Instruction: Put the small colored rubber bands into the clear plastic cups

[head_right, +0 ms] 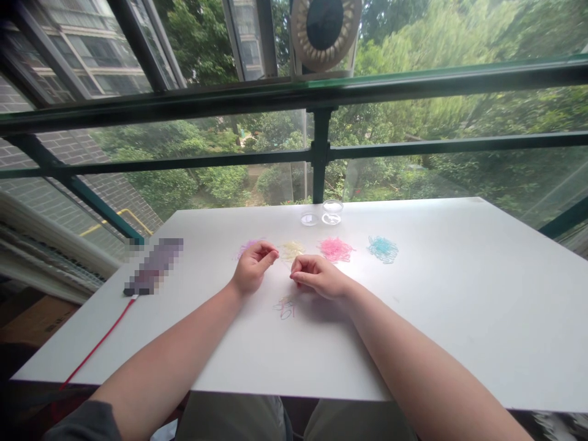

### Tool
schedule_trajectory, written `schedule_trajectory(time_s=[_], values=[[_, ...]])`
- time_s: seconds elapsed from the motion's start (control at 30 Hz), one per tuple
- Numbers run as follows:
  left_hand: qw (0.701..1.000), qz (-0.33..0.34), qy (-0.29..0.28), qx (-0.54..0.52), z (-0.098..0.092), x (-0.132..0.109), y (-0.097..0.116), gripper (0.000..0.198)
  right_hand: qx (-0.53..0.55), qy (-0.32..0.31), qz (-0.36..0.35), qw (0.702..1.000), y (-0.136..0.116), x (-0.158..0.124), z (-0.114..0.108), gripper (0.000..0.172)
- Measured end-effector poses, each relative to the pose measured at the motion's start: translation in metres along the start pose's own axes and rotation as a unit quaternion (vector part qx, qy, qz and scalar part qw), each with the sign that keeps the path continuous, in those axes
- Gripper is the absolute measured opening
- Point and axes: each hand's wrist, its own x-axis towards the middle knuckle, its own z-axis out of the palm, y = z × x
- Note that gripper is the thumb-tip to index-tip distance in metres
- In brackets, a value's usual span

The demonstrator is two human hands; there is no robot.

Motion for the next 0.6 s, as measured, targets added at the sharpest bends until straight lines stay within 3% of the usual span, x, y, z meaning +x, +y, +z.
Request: schedule_trajectory(time_s=[0.07, 0.27, 0.4, 0.6], values=[[1.000, 0.000, 0.011, -0.005, -0.002, 0.001, 0.000, 0.020, -0.005, 0.007, 0.003, 1.000, -0.001, 0.001, 0.001, 0.027], [0.984, 0.014, -0.132, 0.115, -0.001, -0.007, 0.011, 0.020, -0.008, 0.078, 0.008, 0.997, -0.002, 0.004, 0.007, 0.027], [0.982, 0.039, -0.116, 0.143, -0.004, -0.007, 0.014, 0.019, -0.021, 0.105, 0.003, 0.994, -0.003, 0.004, 0.008, 0.026], [0.981, 0.052, -0.112, 0.151, -0.004, -0.005, 0.013, 0.016, -0.010, 0.081, 0.009, 0.997, -0.002, 0.003, 0.007, 0.026]])
